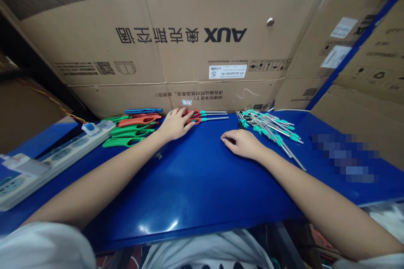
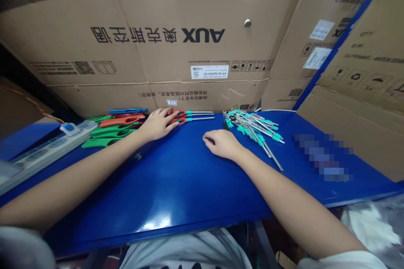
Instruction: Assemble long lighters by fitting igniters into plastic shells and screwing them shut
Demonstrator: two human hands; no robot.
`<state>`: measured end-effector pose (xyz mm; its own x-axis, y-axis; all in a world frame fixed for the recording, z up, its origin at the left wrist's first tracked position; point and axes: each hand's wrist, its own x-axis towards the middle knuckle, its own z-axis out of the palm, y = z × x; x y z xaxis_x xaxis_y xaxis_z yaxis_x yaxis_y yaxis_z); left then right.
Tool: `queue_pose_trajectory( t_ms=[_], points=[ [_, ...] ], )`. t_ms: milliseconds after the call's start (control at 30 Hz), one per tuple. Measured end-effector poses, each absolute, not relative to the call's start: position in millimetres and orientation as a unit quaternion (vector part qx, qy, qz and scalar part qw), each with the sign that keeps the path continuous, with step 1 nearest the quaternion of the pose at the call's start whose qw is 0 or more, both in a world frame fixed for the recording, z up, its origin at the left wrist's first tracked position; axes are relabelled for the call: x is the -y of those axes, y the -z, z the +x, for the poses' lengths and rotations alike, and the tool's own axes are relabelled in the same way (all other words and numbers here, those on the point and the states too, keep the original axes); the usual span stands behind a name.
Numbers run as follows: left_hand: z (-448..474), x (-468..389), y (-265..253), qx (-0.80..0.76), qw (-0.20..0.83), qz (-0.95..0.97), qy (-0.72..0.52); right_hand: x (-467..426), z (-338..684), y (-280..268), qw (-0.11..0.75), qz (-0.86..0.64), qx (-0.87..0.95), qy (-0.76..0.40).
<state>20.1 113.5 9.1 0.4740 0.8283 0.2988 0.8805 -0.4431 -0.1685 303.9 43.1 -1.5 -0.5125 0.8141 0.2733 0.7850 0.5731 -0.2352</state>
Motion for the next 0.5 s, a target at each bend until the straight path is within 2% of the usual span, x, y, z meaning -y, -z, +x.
queue_pose_trajectory(
  t_ms=[267,500],
  points=[
    [-26.5,-115.2,-53.0,0.633,0.189,-0.739,0.132,-40.0,303.9,-3.8,0.172,-0.481,0.859,-0.031],
    [-79.1,-132.4,-59.5,0.715,0.164,-0.676,0.069,-39.1,304.2,-4.9,0.181,-0.481,0.857,-0.023]
  ],
)
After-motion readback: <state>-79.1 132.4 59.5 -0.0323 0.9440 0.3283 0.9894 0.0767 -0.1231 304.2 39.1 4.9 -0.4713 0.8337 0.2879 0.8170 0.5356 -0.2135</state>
